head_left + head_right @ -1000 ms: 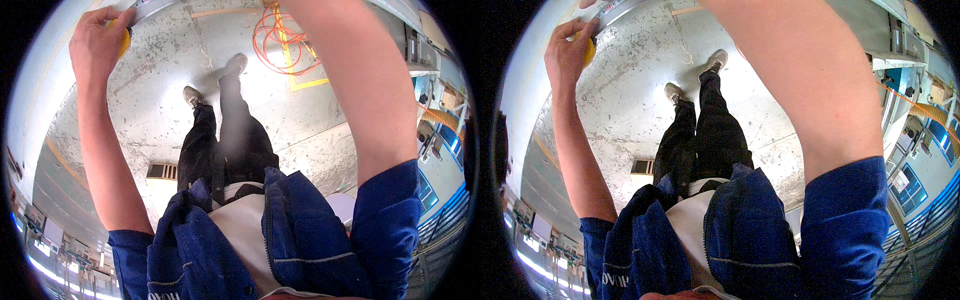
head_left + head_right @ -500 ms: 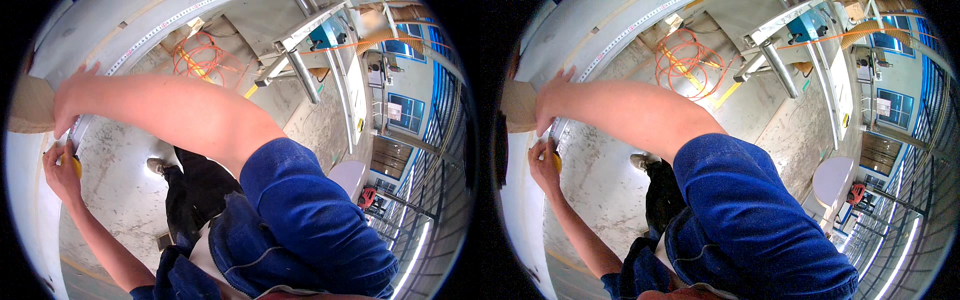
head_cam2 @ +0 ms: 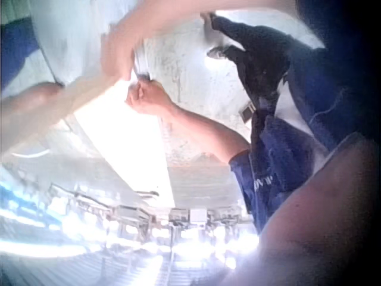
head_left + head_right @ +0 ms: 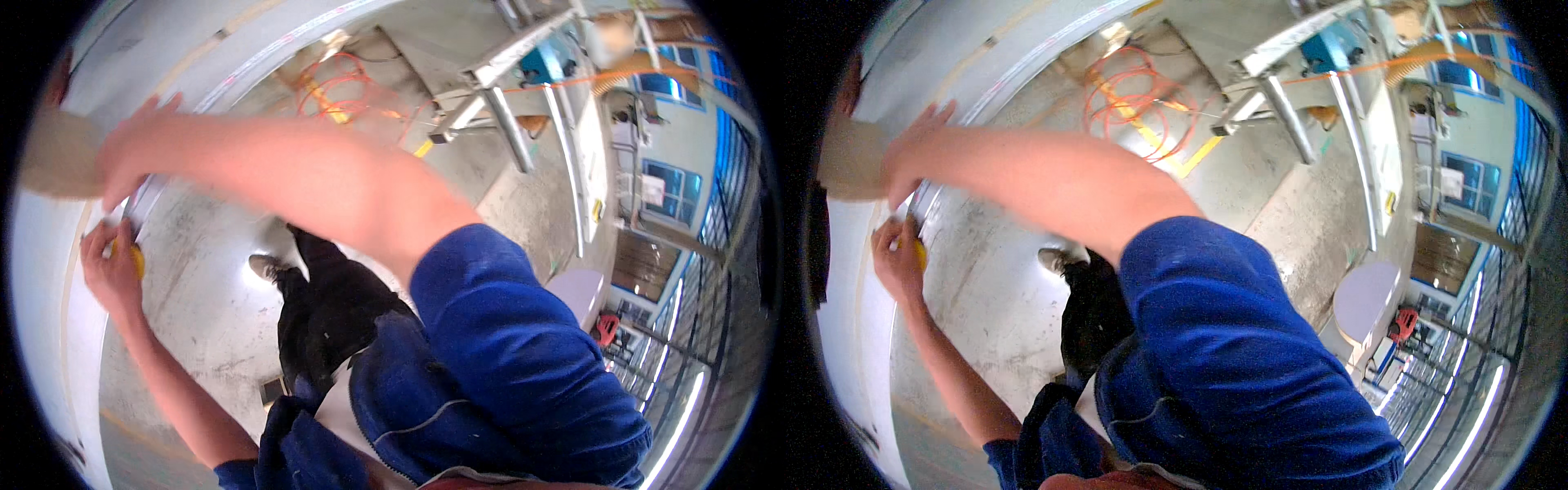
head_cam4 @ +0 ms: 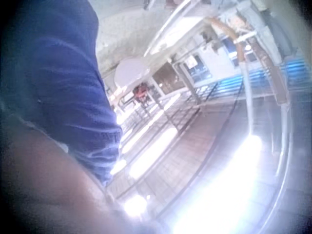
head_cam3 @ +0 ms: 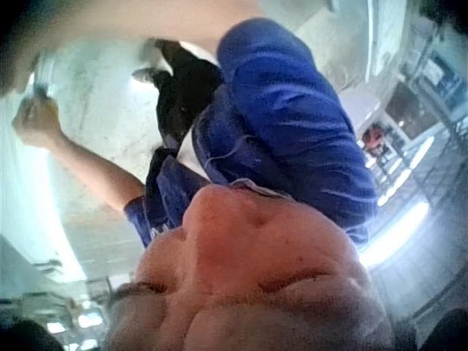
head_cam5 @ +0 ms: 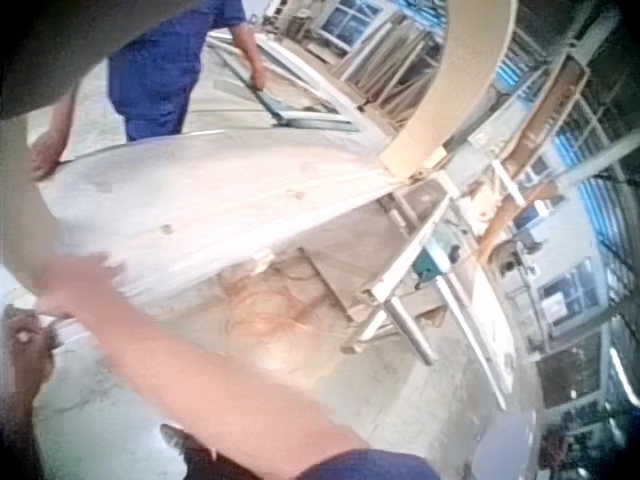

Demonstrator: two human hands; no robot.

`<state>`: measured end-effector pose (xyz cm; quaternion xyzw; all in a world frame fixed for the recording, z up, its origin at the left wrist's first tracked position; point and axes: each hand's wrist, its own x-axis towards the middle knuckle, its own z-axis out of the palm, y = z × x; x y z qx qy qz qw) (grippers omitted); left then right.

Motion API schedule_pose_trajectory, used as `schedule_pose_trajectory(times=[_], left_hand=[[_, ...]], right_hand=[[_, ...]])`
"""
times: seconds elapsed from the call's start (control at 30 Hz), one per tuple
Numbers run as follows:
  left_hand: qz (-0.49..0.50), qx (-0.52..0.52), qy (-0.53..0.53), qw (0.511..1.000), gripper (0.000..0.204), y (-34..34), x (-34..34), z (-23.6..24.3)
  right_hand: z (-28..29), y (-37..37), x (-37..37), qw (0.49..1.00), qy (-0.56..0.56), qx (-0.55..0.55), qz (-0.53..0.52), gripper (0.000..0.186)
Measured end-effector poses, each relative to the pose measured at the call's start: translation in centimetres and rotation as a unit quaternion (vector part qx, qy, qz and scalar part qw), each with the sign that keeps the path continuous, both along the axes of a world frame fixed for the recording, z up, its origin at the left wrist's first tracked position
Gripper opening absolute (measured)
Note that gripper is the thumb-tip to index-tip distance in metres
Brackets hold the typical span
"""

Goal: The person measures a curved wooden piece with a tape measure and marks it with a pencil. They repeatedly reposition the curved piece on a flat work surface, measure along its edge, and make marks while another person assists by holding the piece.

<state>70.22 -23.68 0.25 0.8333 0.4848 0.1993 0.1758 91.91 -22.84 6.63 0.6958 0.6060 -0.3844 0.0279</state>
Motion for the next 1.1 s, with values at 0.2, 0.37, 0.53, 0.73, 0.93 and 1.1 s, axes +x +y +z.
schedule_pose_trajectory(times=[0.2, 0.37, 0.53, 0.73, 0.93, 1.1], left_hand=[[0.019, 0.009, 0.019, 1.000, 0.023, -1.1, 1.9, 1.3], [0.041, 0.024, 0.004, 0.999, 0.023, -1.1, 2.4, 1.5], [0.062, 0.005, 0.022, 0.998, 0.024, -1.1, 1.8, 0.9], [0.055, 0.010, 0.034, 0.998, 0.026, -1.2, 1.7, 0.7], [0.051, 0.013, 0.045, 0.998, 0.027, -1.1, 1.6, 0.5], [0.051, 0.011, 0.029, 0.998, 0.026, -0.9, 2.1, 1.2]], right_hand=[[-0.6, -0.3, 2.2, 0.992, 0.047, 0.112, 0.042, 0.061], [-0.1, 0.4, 2.8, 0.989, 0.065, 0.101, 0.081, 0.059], [-0.5, 0.3, 2.4, 0.991, 0.063, 0.098, 0.070, 0.062], [0.1, 0.0, 2.2, 0.992, 0.033, 0.091, 0.077, 0.065], [1.0, -0.6, 1.8, 0.994, 0.009, 0.089, 0.064, 0.065], [1.3, -0.3, 2.0, 0.995, 0.034, 0.088, 0.041, 0.064]])
